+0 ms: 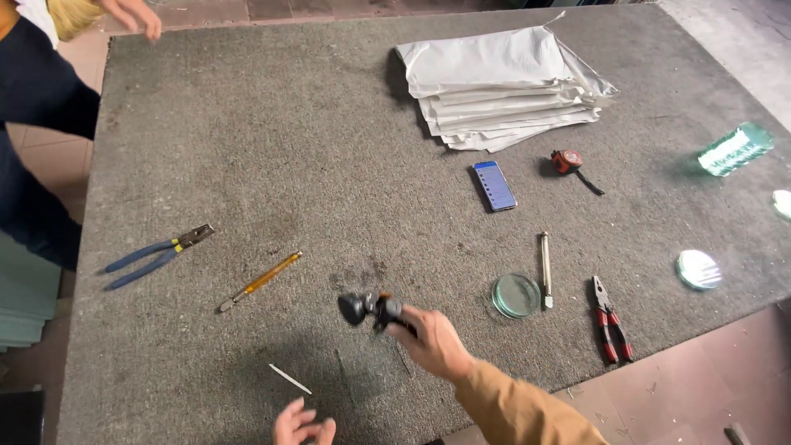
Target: Using a circular glass cutter and pliers to cut and shape circular pieces of glass from larger sheets.
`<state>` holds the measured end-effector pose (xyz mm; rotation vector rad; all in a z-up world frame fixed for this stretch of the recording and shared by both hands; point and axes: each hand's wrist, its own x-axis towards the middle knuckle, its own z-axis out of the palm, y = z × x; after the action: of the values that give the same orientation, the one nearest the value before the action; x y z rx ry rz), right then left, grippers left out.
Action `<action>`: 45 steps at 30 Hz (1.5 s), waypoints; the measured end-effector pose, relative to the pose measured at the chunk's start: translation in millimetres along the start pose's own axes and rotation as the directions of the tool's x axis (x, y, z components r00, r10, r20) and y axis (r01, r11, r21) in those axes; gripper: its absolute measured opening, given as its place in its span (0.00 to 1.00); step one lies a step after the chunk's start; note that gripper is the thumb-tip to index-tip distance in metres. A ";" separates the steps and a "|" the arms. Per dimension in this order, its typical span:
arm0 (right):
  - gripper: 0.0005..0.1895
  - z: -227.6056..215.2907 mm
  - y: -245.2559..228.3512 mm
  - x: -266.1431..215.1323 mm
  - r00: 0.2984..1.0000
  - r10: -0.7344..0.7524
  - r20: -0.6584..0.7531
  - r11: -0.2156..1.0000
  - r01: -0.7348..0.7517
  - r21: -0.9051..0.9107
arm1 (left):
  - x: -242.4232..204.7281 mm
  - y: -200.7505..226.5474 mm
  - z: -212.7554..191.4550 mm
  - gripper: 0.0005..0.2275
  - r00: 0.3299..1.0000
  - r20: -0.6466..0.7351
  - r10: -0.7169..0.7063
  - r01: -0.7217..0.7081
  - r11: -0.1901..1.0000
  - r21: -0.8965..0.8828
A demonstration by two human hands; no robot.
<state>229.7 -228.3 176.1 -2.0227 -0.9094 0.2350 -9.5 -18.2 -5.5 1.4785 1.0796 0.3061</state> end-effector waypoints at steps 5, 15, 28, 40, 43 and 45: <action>0.07 0.6 -40.8 -76.0 0.998 0.051 0.038 0.999 -0.050 -0.018 | -39.8 188.7 5.3 0.32 0.805 0.495 -0.328 0.445 0.885 -0.138; 0.18 -34.6 -21.4 -134.2 0.977 0.004 0.214 0.993 0.021 -0.116 | -55.7 151.5 21.6 0.25 0.568 0.618 -0.544 0.253 0.829 0.498; 0.15 -29.8 57.4 -129.6 0.962 -0.073 0.263 0.993 0.095 -0.070 | -77.9 130.3 61.5 0.26 0.791 0.561 0.245 -0.524 0.745 0.413; 0.11 -5.2 99.3 -94.3 0.997 0.080 -0.001 0.995 -0.080 -0.052 | -8.9 93.0 81.6 0.37 0.722 0.387 0.573 -0.690 0.567 0.450; 0.09 -0.8 107.6 -100.9 0.988 0.133 -0.075 0.987 -0.139 -0.079 | -9.2 95.8 76.3 0.38 0.705 0.414 0.576 -0.709 0.578 0.404; 0.10 0.3 106.2 -105.4 0.965 0.215 -0.153 0.970 -0.229 -0.084 | -9.5 96.8 71.2 0.43 0.679 0.415 0.606 -0.733 0.590 0.338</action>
<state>208.8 -336.3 74.7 -2.2062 -0.6151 0.1667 79.3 -56.3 66.5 2.3083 0.3171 0.3745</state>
